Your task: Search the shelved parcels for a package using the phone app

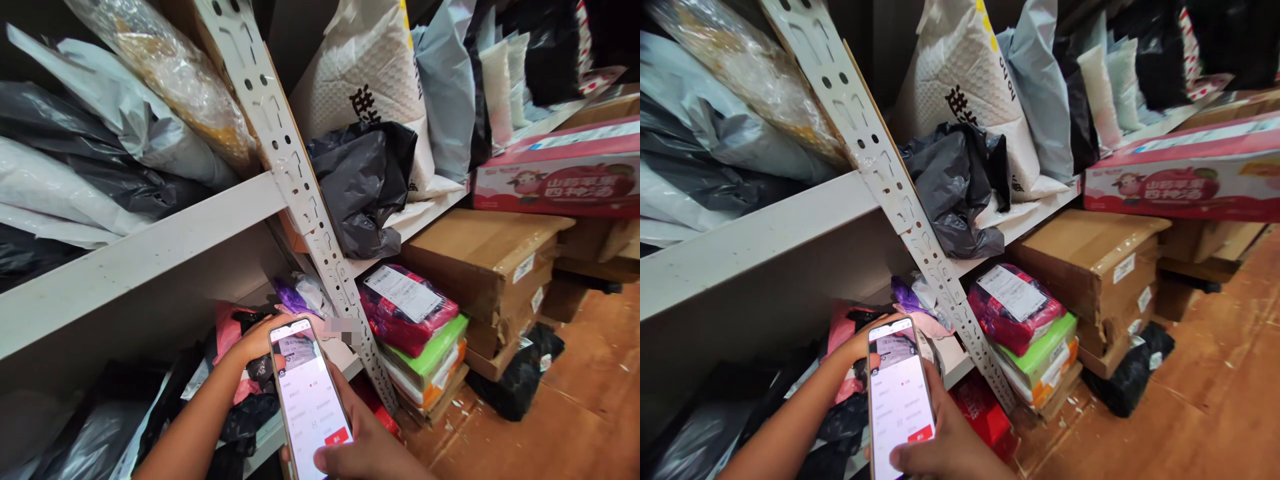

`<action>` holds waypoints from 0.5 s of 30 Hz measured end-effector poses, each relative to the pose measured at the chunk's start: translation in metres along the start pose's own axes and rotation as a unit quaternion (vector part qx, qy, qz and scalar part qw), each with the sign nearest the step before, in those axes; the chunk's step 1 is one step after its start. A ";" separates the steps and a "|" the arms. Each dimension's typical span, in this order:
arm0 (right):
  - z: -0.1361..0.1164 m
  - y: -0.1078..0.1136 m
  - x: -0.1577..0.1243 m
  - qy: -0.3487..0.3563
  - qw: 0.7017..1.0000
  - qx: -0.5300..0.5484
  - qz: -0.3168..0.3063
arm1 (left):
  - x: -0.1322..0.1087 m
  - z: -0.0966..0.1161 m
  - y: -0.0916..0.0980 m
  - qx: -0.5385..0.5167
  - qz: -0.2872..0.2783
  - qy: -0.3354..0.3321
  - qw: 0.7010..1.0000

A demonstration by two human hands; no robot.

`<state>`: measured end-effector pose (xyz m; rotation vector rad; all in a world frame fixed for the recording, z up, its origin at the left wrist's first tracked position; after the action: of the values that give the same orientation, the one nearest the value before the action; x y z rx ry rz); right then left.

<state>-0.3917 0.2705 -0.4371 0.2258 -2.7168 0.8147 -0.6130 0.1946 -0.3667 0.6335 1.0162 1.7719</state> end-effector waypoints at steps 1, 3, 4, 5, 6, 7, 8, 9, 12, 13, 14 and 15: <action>0.000 0.000 0.000 -0.001 1.000 0.002 0.001 | -0.001 0.001 0.000 0.010 -0.001 0.009 1.000; 0.000 0.000 -0.001 -0.003 1.000 0.000 0.002 | -0.003 0.003 0.000 0.023 -0.002 0.021 1.000; 0.000 0.000 -0.001 -0.002 1.000 -0.001 0.001 | -0.003 0.003 0.000 0.023 0.000 0.023 0.999; 0.000 0.000 -0.001 -0.001 1.000 -0.003 0.000 | -0.004 0.004 0.000 0.020 0.001 0.025 0.999; 0.000 0.000 -0.001 -0.001 1.000 -0.005 0.000 | -0.004 0.006 0.000 0.015 0.002 0.028 0.999; -0.001 -0.001 -0.001 -0.001 1.000 -0.006 0.000 | -0.004 0.008 0.001 0.010 0.003 0.033 0.999; -0.001 -0.001 -0.001 0.000 1.000 -0.008 0.000 | -0.004 0.010 0.001 0.006 0.004 0.040 0.999; -0.002 0.000 -0.001 0.000 1.000 -0.010 0.000 | -0.004 0.013 0.001 0.003 0.004 0.047 0.999; -0.002 0.000 -0.001 -0.001 1.000 -0.011 -0.002 | -0.004 0.019 0.002 0.005 -0.001 0.053 0.999; -0.002 0.000 -0.001 -0.001 1.000 -0.009 -0.005 | -0.004 0.020 0.002 0.003 0.001 0.051 0.999; -0.002 0.001 -0.001 -0.003 1.000 -0.009 -0.008 | -0.004 0.020 0.001 0.000 0.003 0.050 0.999; -0.002 0.001 -0.001 -0.004 1.000 -0.009 -0.010 | -0.004 0.020 0.001 -0.005 0.007 0.049 0.999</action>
<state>-0.3906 0.2721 -0.4366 0.2535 -2.7235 0.7850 -0.5965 0.1977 -0.3554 0.5541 1.0706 1.8348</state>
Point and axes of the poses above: each hand's wrist, its own x-axis towards the middle knuckle, its own y-axis out of the back of the hand, z = x × y, the point moved 1 cm from there along x, towards the middle knuckle, and after that the axes turned 12 degrees about -x, right-handed, at the moved point
